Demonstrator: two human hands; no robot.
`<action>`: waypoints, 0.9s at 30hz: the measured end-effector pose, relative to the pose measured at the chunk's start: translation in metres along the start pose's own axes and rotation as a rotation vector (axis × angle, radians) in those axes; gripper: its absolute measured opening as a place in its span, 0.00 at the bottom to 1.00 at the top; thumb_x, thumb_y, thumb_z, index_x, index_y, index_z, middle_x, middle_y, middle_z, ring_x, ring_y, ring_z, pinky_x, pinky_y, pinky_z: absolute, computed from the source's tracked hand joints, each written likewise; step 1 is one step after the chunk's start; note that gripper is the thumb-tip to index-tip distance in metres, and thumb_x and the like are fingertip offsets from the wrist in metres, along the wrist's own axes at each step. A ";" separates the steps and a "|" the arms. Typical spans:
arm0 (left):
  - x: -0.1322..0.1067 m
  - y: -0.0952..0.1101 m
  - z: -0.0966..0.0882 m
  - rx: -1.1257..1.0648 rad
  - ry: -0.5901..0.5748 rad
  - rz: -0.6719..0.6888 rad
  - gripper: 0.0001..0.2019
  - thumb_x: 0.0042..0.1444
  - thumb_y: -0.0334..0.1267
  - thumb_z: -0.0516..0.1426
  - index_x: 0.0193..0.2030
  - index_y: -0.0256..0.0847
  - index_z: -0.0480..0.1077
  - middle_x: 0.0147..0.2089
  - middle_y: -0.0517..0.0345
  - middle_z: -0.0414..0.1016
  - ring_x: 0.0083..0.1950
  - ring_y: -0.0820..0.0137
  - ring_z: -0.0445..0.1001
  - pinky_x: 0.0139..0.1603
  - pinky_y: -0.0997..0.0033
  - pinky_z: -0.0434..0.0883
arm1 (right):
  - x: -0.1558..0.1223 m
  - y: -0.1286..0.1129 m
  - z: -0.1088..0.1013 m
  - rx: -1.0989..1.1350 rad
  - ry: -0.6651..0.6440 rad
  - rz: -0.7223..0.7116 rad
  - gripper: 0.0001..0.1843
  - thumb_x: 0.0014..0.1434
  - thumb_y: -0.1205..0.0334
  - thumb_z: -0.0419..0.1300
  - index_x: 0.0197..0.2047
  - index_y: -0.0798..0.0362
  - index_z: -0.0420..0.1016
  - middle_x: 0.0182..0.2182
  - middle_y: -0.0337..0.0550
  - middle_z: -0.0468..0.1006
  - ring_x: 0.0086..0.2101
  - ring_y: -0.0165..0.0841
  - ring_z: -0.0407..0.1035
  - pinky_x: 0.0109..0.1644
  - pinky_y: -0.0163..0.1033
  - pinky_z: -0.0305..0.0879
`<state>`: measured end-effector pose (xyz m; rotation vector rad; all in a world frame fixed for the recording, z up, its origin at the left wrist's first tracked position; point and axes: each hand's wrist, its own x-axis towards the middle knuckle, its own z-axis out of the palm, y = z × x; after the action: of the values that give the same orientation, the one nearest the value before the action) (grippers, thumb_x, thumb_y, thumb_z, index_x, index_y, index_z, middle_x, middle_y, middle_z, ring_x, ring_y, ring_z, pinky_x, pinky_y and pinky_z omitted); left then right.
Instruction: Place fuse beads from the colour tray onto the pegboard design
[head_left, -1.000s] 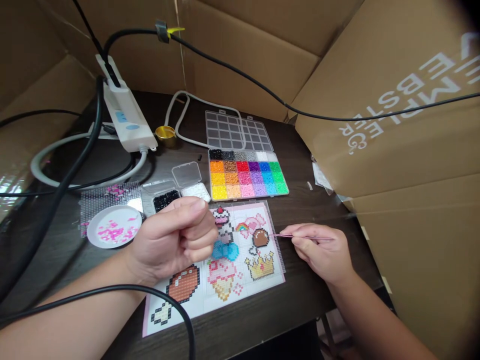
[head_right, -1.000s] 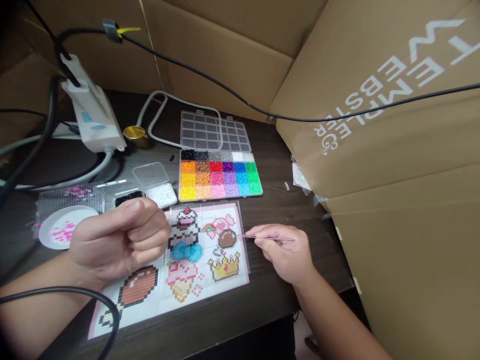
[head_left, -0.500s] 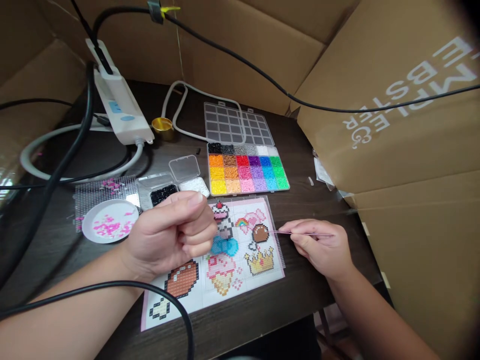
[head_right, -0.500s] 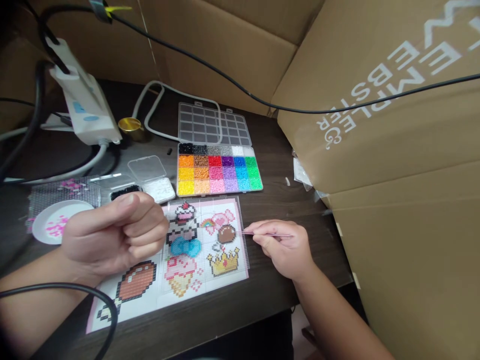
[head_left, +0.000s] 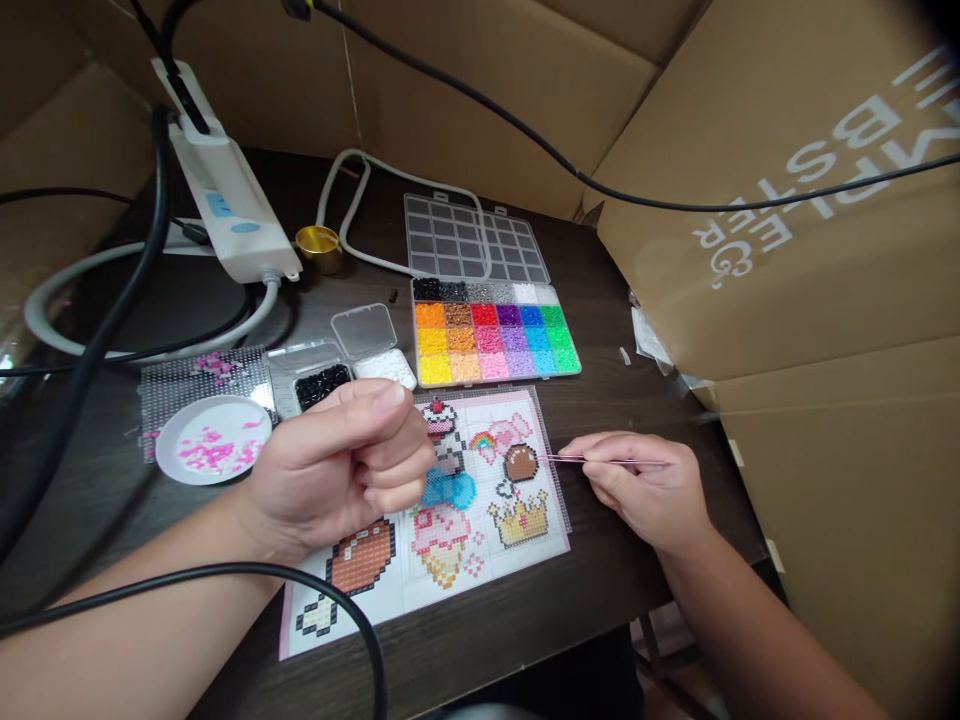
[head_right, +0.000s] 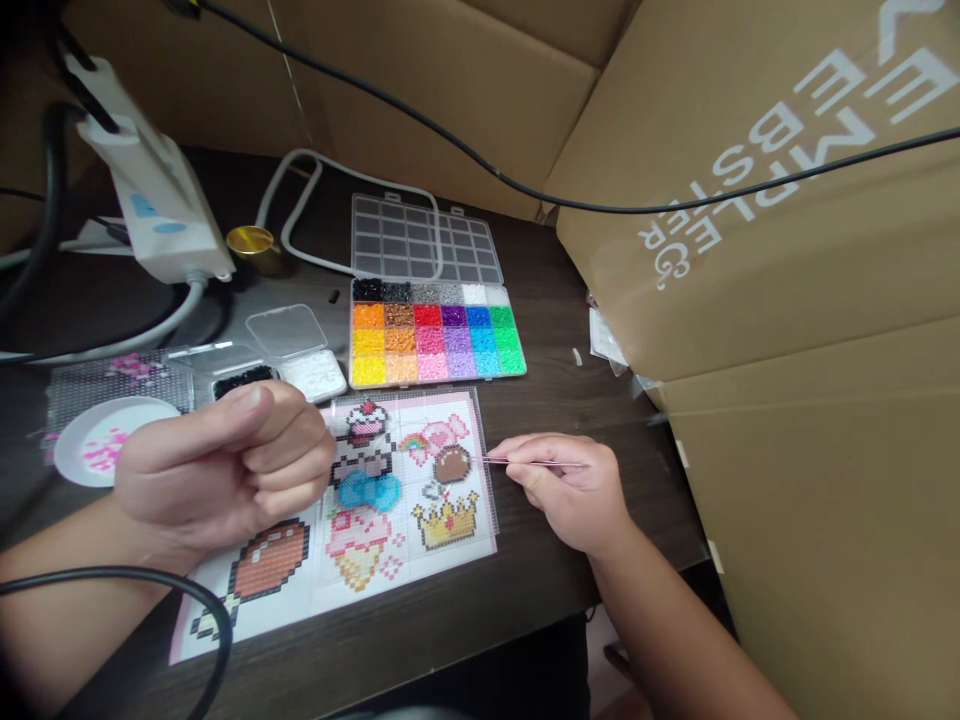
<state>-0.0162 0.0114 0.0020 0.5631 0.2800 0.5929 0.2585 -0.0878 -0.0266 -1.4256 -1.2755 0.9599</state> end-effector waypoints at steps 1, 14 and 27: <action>0.000 0.000 0.000 0.001 0.007 -0.002 0.27 0.57 0.40 0.60 0.20 0.39 0.45 0.19 0.68 0.41 0.19 0.81 0.43 0.19 0.82 0.48 | 0.000 0.001 0.000 0.029 0.008 0.016 0.05 0.56 0.67 0.67 0.29 0.51 0.83 0.35 0.49 0.85 0.15 0.22 0.61 0.15 0.32 0.58; -0.003 0.000 -0.002 -0.037 0.097 -0.027 0.27 0.53 0.38 0.62 0.18 0.39 0.45 0.17 0.69 0.41 0.18 0.82 0.42 0.17 0.81 0.45 | 0.028 -0.001 0.004 0.538 0.065 0.172 0.06 0.49 0.60 0.73 0.32 0.49 0.82 0.34 0.48 0.85 0.13 0.18 0.52 0.13 0.28 0.44; -0.008 -0.006 -0.002 -0.041 0.012 -0.007 0.24 0.43 0.26 0.60 0.17 0.39 0.42 0.17 0.69 0.39 0.17 0.82 0.40 0.17 0.79 0.43 | 0.062 -0.009 0.036 0.650 0.078 0.098 0.08 0.46 0.60 0.74 0.30 0.53 0.82 0.33 0.51 0.84 0.14 0.19 0.54 0.16 0.32 0.48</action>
<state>-0.0212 0.0035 -0.0026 0.5192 0.2807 0.5942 0.2309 -0.0210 -0.0231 -1.0017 -0.7348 1.2300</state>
